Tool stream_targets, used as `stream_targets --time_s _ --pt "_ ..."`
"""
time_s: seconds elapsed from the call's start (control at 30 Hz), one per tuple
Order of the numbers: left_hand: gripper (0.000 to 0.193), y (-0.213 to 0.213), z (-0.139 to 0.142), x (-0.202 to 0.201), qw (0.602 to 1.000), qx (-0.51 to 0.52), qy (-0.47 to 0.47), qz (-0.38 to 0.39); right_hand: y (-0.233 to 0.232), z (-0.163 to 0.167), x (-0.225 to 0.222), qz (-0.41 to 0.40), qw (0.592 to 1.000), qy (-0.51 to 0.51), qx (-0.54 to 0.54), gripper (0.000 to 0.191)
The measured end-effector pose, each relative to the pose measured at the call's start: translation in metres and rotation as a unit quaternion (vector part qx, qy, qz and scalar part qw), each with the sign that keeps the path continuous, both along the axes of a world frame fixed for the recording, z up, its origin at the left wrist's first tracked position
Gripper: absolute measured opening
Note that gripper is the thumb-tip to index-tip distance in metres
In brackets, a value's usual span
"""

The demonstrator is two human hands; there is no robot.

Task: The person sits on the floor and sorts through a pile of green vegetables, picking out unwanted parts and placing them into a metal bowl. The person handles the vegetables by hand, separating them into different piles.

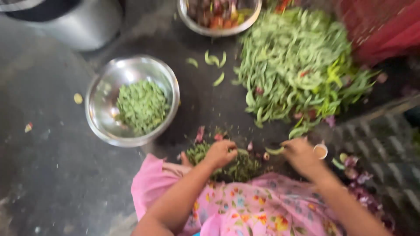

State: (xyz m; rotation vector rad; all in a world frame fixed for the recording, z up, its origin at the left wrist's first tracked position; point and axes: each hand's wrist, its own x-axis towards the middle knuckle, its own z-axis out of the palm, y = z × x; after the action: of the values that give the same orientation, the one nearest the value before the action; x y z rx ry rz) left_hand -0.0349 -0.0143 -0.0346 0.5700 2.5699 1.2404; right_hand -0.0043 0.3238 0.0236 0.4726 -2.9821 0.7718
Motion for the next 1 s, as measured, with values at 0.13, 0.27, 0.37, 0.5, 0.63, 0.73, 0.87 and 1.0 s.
stream_targets --time_s 0.13,0.27,0.37,0.5,0.63,0.73,0.87,1.0 --pt "0.023 -0.009 0.028 0.013 0.999 -0.008 0.042 -0.016 -0.109 -0.002 0.002 0.03 0.996 -0.082 0.017 0.031" --pt "0.019 -0.021 0.044 0.022 0.996 -0.014 0.084 -0.013 -0.153 0.001 0.008 0.038 0.995 -0.076 0.047 0.016" --pt "0.018 -0.027 0.046 0.025 0.993 0.034 0.113 -0.025 -0.168 0.009 0.018 0.005 0.997 -0.075 0.0 0.013" --pt "0.017 -0.031 0.043 0.031 0.982 0.117 0.149 -0.022 -0.188 0.028 0.038 -0.012 0.999 -0.011 -0.042 0.012" --pt "0.021 -0.028 0.04 0.038 0.98 0.189 -0.046 0.035 -0.2 0.052 0.057 0.033 0.995 0.076 -0.059 0.008" --pt "0.025 -0.027 0.039 0.036 0.962 0.217 -0.155 0.066 -0.203 0.06 0.064 0.027 0.979 0.143 -0.142 0.005" --pt "0.034 -0.035 0.038 0.025 0.991 -0.075 -0.1 0.042 -0.185 0.045 0.054 -0.137 0.93 0.034 -0.34 0.002" --pt "0.042 -0.032 0.035 0.018 0.969 -0.218 -0.117 0.023 -0.153 0.012 0.036 -0.171 0.893 -0.143 -0.391 0.02"
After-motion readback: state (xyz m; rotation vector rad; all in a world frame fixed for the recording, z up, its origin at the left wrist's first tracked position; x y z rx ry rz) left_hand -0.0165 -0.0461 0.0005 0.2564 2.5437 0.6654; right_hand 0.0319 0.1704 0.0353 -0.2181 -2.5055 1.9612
